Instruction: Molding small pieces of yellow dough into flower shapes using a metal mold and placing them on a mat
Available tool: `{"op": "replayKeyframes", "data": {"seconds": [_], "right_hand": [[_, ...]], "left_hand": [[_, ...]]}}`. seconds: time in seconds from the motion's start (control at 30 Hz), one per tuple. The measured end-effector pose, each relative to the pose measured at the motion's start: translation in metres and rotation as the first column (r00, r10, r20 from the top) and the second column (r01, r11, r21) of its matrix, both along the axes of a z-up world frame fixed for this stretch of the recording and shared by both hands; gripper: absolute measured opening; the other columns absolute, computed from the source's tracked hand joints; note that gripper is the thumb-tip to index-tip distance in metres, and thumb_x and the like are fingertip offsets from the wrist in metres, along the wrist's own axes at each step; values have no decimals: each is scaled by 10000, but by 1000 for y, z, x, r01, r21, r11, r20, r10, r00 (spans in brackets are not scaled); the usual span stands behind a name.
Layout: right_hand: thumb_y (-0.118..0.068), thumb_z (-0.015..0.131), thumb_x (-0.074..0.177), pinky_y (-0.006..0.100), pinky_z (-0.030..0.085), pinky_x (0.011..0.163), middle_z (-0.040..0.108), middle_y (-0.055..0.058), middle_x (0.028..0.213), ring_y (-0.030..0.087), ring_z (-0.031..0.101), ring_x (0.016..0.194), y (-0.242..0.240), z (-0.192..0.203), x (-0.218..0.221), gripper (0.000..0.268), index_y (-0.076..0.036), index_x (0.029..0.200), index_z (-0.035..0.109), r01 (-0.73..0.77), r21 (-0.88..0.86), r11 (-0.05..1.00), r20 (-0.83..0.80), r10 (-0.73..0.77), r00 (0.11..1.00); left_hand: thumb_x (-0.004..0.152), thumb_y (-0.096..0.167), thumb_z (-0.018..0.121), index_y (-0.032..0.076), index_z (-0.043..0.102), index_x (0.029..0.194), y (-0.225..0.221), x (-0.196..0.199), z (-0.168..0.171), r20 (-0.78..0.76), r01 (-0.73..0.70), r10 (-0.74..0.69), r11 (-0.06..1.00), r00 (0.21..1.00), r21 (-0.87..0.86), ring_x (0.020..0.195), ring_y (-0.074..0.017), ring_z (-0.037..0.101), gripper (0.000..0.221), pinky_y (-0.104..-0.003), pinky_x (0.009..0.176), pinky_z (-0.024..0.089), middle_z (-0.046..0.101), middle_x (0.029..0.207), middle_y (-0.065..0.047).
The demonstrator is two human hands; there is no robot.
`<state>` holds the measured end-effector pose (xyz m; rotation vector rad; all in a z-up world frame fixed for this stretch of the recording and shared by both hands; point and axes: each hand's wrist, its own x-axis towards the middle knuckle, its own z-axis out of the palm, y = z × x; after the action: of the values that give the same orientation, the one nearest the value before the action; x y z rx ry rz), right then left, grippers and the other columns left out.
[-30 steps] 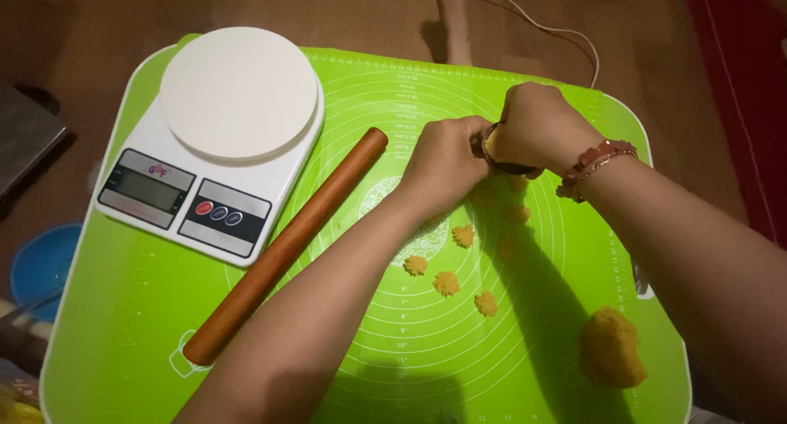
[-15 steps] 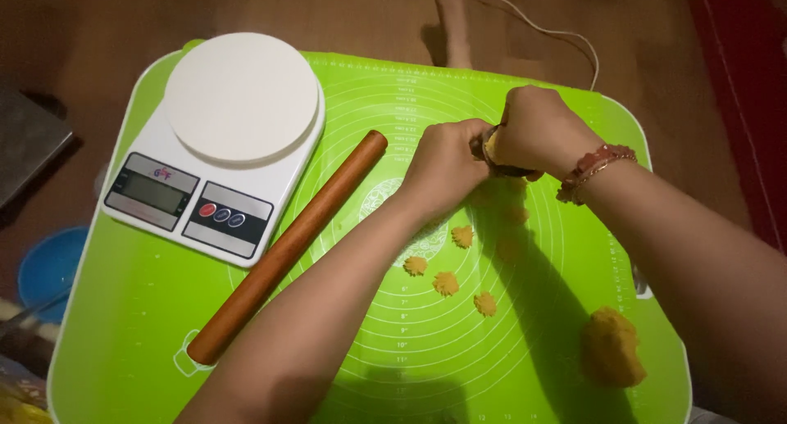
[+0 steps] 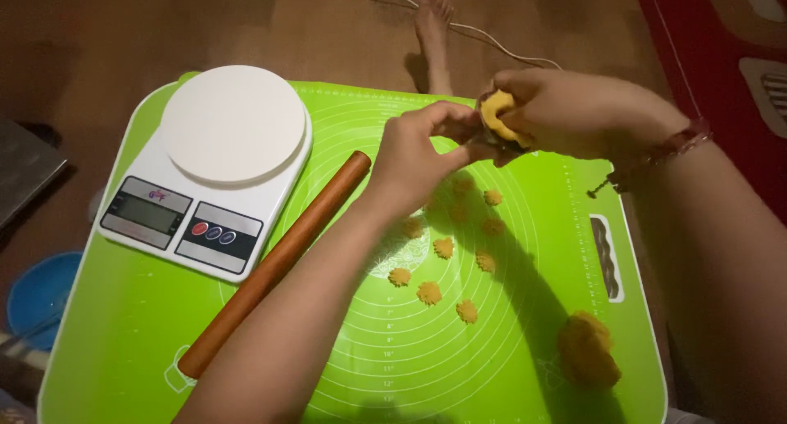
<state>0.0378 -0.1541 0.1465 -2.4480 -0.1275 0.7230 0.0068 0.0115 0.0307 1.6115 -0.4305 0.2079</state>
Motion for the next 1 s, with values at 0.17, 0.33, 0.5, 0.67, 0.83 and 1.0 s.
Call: {"op": "replayKeyframes", "data": {"seconds": [0.17,0.33,0.5,0.67,0.83,1.0], "right_hand": [[-3,526,978,415,585,874,697,150,1118,271,680,966,20,50,-15,300,-23,1271,584,271,383,883,-184,-214,959],[-129,638,976,312,589,923,761,155,1032,243,728,930,-17,-1,-6,194,1,1094,721,139,119,983,117,-153,981],[-193,738,891,465,565,884,815,85,927,393,760,955,-39,-98,0,156,-170,1013,831,-141,-278,950,366,241,899],[-233,752,887,444,582,878,817,87,949,364,768,960,-10,-83,-31,168,-158,1012,838,-102,-271,957,310,187,932],[-189,749,869,448,600,851,816,88,950,369,762,970,-3,-101,-29,160,-161,998,839,-123,-303,945,279,211,937],[-208,797,840,432,606,802,805,72,907,350,764,923,-3,-121,-23,156,-177,989,834,-82,-316,945,323,188,927]], "left_hand": [[807,135,827,109,730,1090,28,-12,33,-151,-64,65,998,986,13,1026,-172,762,301,-352,941,637,806,1093,-51],[794,122,860,105,729,1050,50,-2,17,-153,-251,229,957,961,-144,1000,-105,756,288,-279,904,617,817,1014,-28],[781,176,940,155,739,1086,74,-1,21,-162,-294,263,933,951,-208,945,-119,779,365,-331,930,633,809,964,-7],[806,172,887,177,712,1127,87,-28,52,-385,-315,226,931,895,-186,902,-75,718,365,-381,860,654,794,1004,35],[807,98,850,150,681,1158,93,-57,70,-447,-303,215,943,868,-136,928,-83,695,393,-391,855,658,780,1037,20],[811,-18,823,70,681,1138,100,-68,60,-432,-319,173,902,885,-291,921,-124,727,368,-388,883,682,778,1025,-64]]}}
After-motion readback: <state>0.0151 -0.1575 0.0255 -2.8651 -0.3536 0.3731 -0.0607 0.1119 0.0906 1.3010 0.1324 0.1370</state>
